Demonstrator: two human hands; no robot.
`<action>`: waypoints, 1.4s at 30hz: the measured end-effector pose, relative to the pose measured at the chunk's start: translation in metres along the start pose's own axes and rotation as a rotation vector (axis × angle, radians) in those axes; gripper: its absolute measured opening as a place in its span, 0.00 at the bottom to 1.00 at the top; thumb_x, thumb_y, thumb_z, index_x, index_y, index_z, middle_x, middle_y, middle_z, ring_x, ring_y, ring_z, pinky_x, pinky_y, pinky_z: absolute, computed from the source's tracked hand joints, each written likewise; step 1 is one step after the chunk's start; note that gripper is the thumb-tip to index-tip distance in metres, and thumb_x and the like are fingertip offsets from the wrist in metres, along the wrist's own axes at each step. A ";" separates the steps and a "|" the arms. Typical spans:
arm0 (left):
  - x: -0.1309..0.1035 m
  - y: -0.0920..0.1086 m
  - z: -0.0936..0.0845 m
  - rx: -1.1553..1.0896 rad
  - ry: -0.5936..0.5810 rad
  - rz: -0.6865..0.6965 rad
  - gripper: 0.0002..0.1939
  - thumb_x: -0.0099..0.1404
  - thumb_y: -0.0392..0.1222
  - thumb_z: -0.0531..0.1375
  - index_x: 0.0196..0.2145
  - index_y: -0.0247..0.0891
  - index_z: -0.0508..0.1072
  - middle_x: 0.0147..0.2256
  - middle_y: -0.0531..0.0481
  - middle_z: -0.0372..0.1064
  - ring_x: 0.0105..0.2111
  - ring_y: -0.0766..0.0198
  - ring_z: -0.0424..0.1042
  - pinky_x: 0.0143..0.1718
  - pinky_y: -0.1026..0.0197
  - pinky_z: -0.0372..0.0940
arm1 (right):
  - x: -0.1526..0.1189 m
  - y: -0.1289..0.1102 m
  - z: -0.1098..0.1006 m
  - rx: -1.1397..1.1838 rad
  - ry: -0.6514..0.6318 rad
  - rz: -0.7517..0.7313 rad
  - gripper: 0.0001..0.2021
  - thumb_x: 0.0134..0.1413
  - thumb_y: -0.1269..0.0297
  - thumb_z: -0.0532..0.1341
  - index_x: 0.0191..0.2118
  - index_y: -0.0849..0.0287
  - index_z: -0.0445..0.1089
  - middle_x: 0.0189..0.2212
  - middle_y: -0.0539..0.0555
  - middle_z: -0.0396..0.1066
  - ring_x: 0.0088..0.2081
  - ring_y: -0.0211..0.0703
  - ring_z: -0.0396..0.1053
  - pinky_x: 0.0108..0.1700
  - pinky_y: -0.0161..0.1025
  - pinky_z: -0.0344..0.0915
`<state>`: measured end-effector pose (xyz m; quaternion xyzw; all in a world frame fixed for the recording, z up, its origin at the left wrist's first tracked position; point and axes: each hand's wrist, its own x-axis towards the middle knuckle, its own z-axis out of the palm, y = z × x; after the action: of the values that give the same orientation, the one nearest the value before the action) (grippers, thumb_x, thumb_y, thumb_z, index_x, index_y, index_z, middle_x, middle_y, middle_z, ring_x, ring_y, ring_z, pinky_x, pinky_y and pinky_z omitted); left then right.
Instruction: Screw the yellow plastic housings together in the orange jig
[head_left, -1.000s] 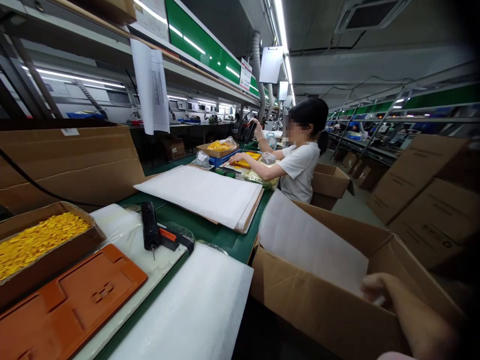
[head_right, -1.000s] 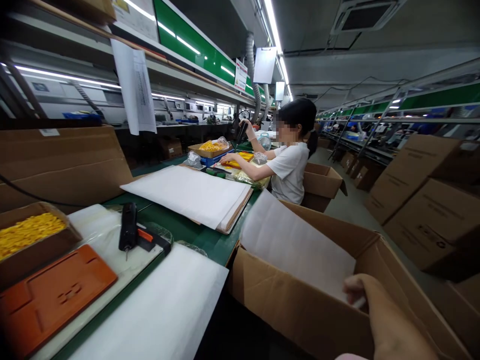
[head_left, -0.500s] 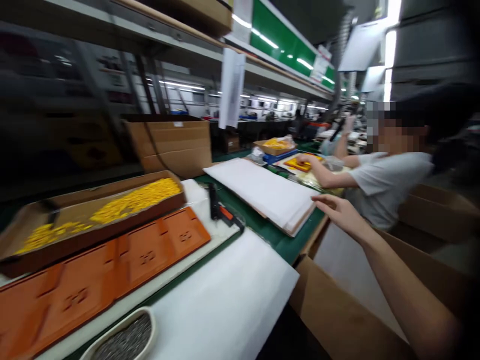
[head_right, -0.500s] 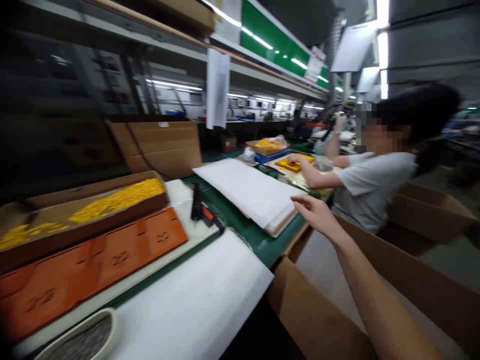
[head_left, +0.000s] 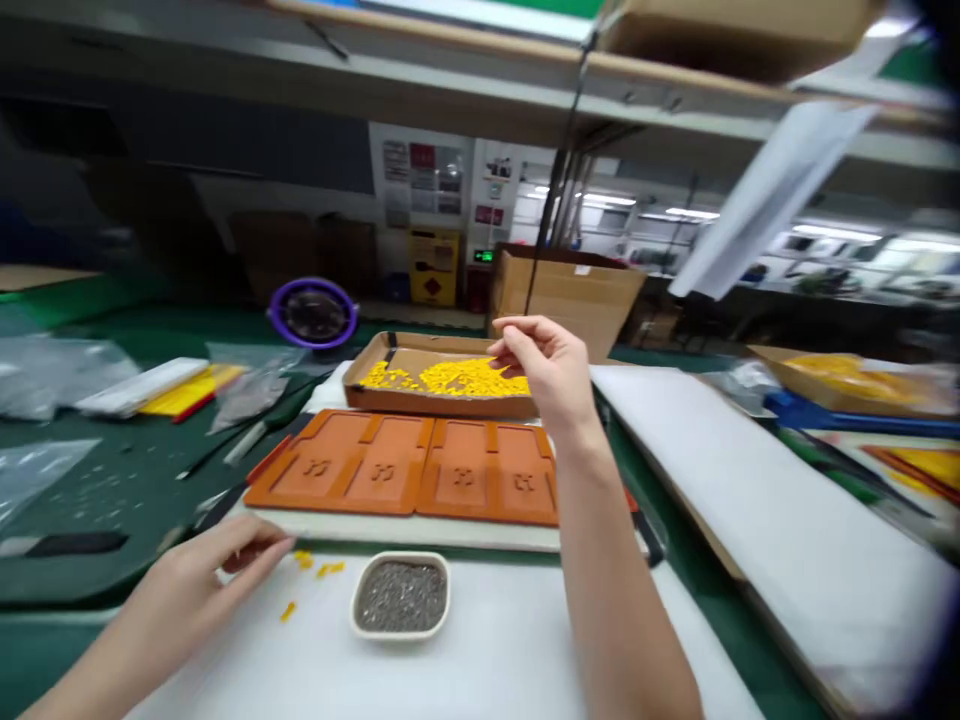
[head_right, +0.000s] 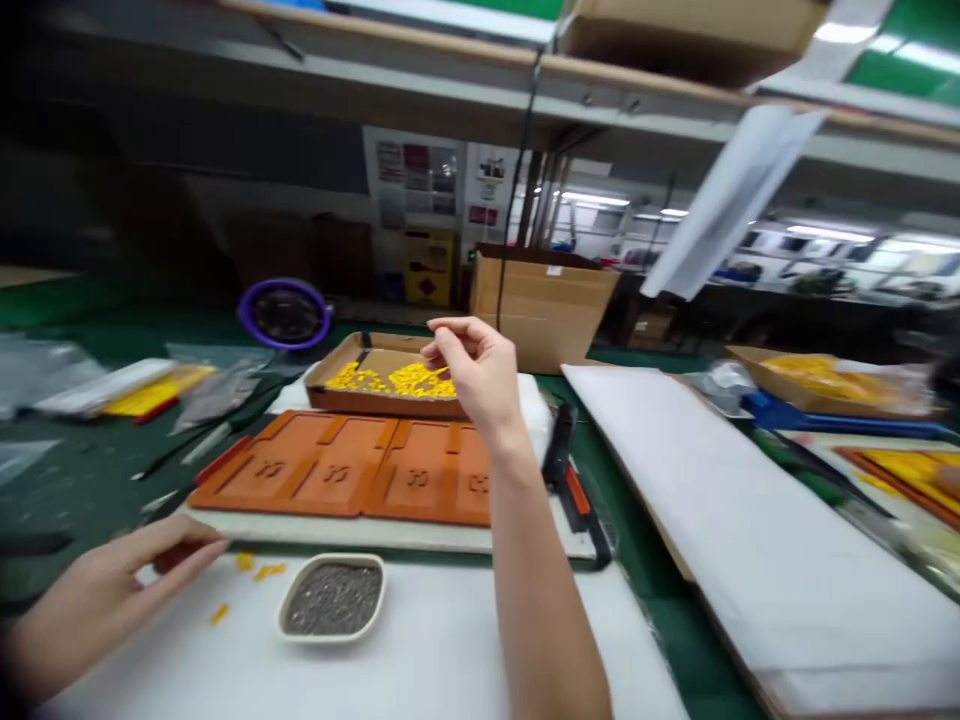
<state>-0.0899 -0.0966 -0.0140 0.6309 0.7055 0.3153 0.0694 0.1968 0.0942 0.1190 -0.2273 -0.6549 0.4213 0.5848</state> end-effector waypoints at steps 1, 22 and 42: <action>-0.009 -0.003 0.000 0.016 -0.072 -0.034 0.15 0.61 0.56 0.56 0.31 0.42 0.72 0.28 0.54 0.70 0.26 0.66 0.67 0.25 0.69 0.62 | 0.001 0.006 0.001 -0.004 -0.008 0.009 0.09 0.55 0.61 0.59 0.38 0.61 0.70 0.25 0.51 0.72 0.24 0.33 0.70 0.26 0.29 0.67; -0.026 0.025 0.048 0.171 0.097 0.308 0.12 0.64 0.47 0.57 0.41 0.38 0.68 0.39 0.46 0.67 0.40 0.59 0.68 0.41 0.62 0.63 | -0.002 0.012 0.014 -0.027 -0.075 0.042 0.10 0.54 0.61 0.60 0.37 0.61 0.72 0.23 0.51 0.70 0.24 0.34 0.69 0.25 0.29 0.67; -0.017 0.028 0.039 0.330 -0.057 0.358 0.08 0.66 0.43 0.53 0.36 0.36 0.69 0.34 0.47 0.65 0.35 0.59 0.65 0.35 0.61 0.60 | -0.003 0.013 0.019 -0.077 -0.078 0.075 0.10 0.53 0.60 0.60 0.36 0.61 0.72 0.23 0.50 0.70 0.24 0.34 0.69 0.25 0.30 0.67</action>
<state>-0.0438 -0.0982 -0.0348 0.7572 0.6223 0.1849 -0.0717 0.1765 0.0934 0.1071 -0.2573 -0.6840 0.4261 0.5333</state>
